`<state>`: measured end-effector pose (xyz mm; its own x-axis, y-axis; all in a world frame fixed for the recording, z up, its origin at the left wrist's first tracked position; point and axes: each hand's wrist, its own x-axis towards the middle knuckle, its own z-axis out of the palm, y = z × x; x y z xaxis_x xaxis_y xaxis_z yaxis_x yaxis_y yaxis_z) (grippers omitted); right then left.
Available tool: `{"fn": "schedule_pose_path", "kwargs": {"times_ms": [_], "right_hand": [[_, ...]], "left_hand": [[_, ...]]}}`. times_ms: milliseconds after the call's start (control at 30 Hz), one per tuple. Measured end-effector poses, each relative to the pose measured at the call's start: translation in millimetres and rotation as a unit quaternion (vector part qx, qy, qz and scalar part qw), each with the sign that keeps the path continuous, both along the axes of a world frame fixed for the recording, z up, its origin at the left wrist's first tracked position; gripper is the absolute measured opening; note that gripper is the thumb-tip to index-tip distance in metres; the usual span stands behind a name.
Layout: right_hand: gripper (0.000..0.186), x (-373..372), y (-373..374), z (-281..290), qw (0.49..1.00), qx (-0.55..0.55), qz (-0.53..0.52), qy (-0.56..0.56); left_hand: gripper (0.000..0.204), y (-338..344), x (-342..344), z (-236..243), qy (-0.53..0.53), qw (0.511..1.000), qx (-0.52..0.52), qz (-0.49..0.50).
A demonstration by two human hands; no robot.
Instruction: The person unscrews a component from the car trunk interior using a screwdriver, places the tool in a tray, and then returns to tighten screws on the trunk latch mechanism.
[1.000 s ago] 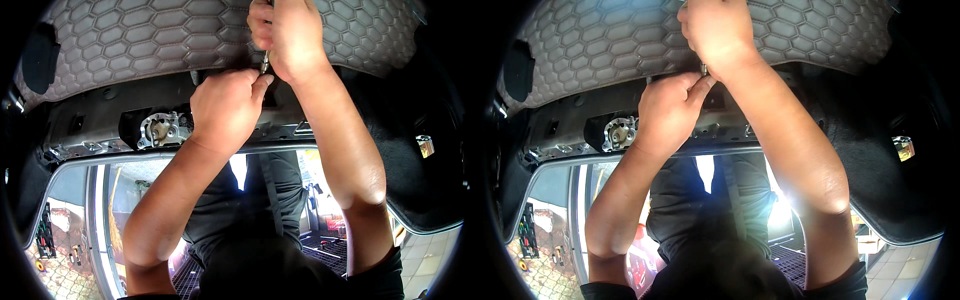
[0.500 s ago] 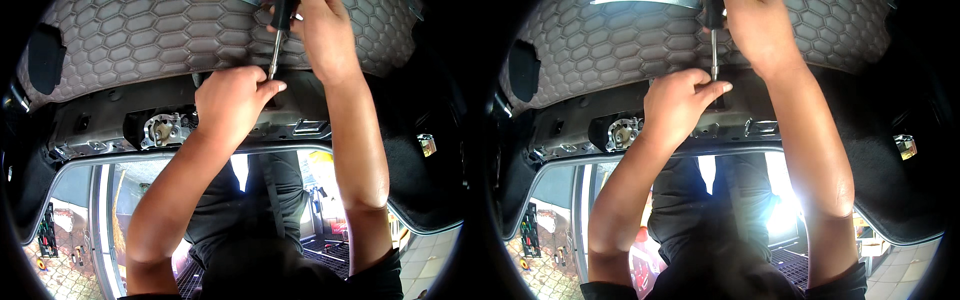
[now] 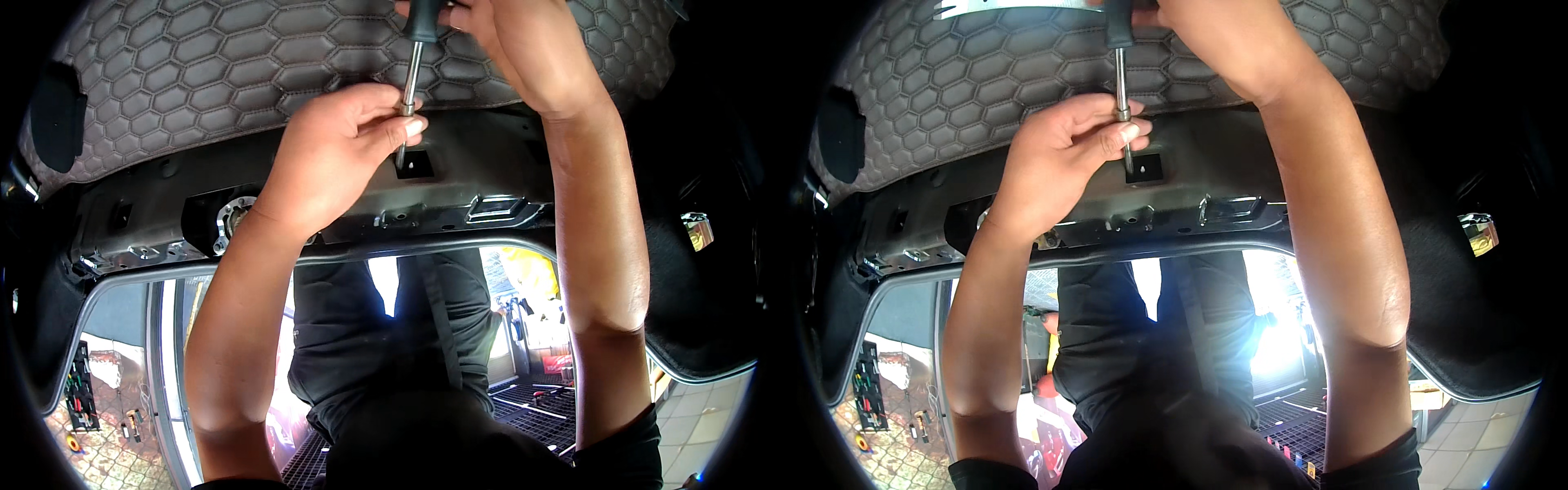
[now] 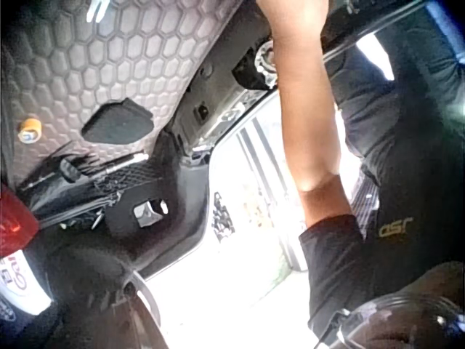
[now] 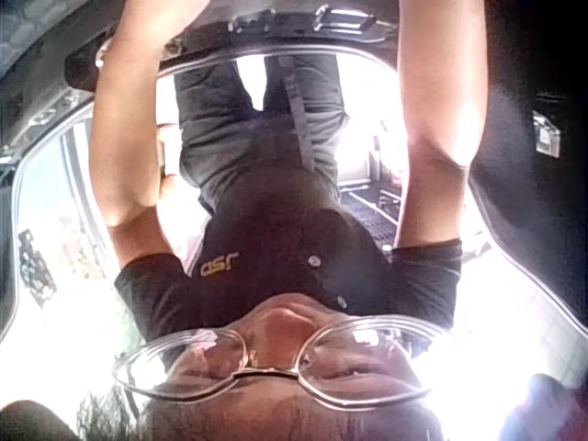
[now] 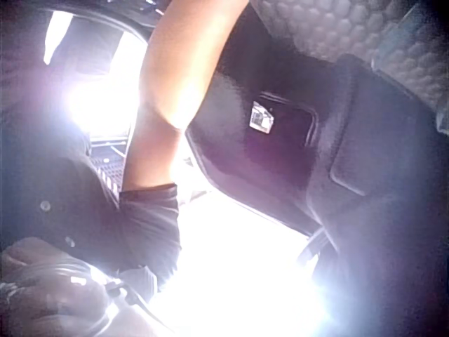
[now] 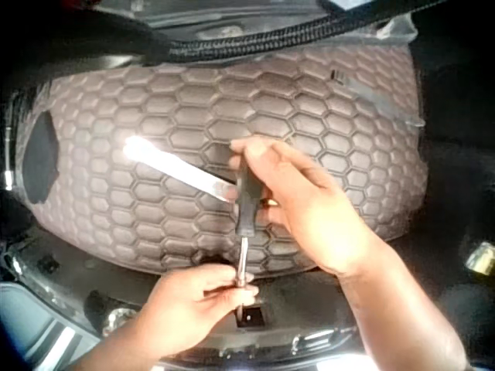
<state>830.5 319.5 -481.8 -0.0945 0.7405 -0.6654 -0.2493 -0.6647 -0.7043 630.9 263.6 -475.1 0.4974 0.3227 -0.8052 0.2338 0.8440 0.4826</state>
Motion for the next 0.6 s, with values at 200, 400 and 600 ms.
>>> {"fn": "schedule_pose_path", "kwargs": {"times_ms": [200,400,600], "right_hand": [[0.036,3.8,5.7,2.4,0.996,0.071,0.053,0.009],[0.038,-0.7,14.8,13.1,0.997,0.016,0.06,-0.055],[0.039,-2.4,14.1,15.2,0.991,0.069,0.082,-0.082]], "left_hand": [[0.025,-0.3,11.9,2.4,0.075,0.995,0.039,-0.049],[0.03,-8.7,8.8,-4.4,-0.031,0.998,0.044,0.028],[0.031,7.0,-1.3,4.6,0.044,0.99,0.091,-0.098]]}}
